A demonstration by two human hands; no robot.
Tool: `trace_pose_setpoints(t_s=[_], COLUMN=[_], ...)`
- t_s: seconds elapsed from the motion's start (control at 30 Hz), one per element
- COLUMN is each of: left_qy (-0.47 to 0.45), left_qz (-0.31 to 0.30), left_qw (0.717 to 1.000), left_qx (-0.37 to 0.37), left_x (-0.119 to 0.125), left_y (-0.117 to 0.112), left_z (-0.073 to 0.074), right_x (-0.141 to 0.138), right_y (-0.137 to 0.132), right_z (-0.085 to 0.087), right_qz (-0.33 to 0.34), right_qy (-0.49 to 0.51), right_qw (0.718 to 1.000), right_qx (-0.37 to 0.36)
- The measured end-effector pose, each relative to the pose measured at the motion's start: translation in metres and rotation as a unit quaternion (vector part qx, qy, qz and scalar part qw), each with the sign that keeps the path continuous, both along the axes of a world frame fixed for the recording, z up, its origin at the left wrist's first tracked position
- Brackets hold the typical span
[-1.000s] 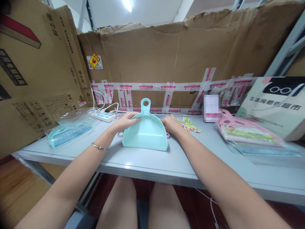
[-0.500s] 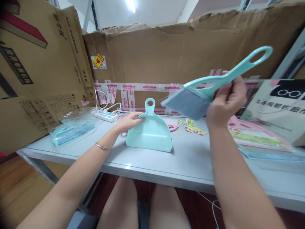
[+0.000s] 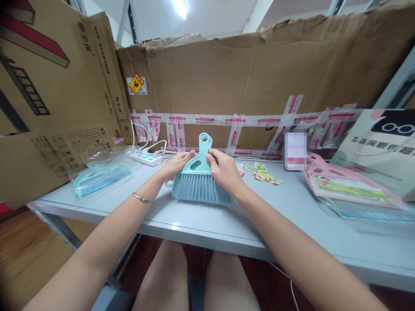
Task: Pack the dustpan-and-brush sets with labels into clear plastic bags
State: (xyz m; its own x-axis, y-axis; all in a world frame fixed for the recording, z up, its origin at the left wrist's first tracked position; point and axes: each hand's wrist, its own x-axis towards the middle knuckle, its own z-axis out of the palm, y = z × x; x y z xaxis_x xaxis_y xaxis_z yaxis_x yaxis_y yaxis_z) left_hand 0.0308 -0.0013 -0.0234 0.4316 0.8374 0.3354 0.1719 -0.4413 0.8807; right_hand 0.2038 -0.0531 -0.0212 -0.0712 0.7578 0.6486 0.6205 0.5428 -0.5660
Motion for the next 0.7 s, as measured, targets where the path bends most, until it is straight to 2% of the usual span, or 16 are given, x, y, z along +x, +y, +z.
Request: trace_pose_setpoints(t_s=[0.13,0.23,0.37,0.53,0.7], left_qy=[-0.005,0.015,0.021,0.047,0.063], left_qz=[0.002,0.001,0.01,0.02,0.025], left_qw=[1.0,0.998,0.998,0.996,0.995], left_qx=[0.028,0.057,0.057,0.078,0.078], left_x=[0.001,0.002,0.003,0.003,0.003], left_y=[0.0,-0.005,-0.012,-0.012,-0.012], left_z=[0.0,0.004,0.008,0.007,0.007], right_x=[-0.002,-0.003,-0.004,-0.003,0.002], right_y=[0.006,0.012,0.018,0.023,0.026], right_z=[-0.006,-0.01,-0.013,-0.015,-0.015], right_qz=[-0.017,-0.039,-0.063,-0.096,-0.116], right_qy=[0.008,-0.027,-0.083,-0.099,-0.087], right_qw=[0.998,0.991,0.979,0.973,0.976], right_qx=[0.064,0.121,0.175,0.186,0.16])
